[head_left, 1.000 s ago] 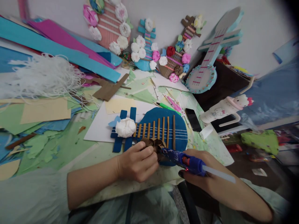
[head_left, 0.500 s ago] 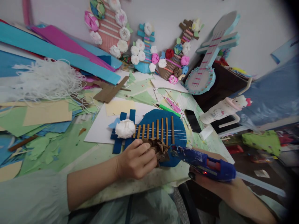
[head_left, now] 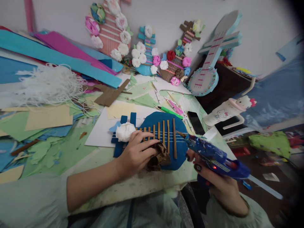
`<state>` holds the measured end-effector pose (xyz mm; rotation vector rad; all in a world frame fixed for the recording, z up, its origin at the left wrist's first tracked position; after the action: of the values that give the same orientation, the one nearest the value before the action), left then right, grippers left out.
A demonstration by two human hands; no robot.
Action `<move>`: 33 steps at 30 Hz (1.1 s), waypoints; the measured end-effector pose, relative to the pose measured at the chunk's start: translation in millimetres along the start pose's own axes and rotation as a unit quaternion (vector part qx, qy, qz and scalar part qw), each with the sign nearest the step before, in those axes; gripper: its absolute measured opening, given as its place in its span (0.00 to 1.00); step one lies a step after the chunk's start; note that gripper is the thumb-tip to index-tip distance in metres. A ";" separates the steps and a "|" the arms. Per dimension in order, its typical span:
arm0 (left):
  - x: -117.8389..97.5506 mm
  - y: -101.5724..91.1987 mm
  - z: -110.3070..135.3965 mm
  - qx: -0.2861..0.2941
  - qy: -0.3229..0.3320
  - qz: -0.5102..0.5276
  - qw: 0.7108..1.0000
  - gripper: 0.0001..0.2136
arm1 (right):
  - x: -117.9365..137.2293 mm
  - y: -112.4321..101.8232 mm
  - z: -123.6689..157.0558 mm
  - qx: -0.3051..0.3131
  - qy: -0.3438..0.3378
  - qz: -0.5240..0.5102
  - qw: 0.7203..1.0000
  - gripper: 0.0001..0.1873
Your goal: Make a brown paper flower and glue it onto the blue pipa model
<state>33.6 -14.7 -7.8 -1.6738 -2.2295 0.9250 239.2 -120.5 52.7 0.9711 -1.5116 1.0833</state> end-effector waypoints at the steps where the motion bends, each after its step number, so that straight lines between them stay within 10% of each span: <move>1: 0.0 -0.3 -0.3 0.000 -0.001 0.001 1.000 0.05 | -0.7 6.8 -4.2 0.007 -0.003 -0.002 1.000 0.08; 10: -3.5 -9.1 -3.6 -0.091 -0.017 -0.063 0.994 0.04 | -17.5 51.2 -34.0 0.079 0.023 0.006 0.997 0.16; 33: 1.7 -8.5 -11.5 -0.044 -0.016 -0.051 0.998 0.04 | -32.4 56.1 -35.1 0.137 0.084 -0.060 0.985 0.18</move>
<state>32.2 -10.4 5.8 -1.5737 -2.3853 0.8457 201.1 -69.5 15.5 1.1131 -1.1736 1.2742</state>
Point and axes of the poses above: each hand's wrist, its own z-axis away from the middle knuckle, its own y-axis out of the palm, x = y × z, the point moved 4 cm from there along -z, towards the middle knuckle, and after that the axes turned 13 degrees about -z, right-handed, at the moved point
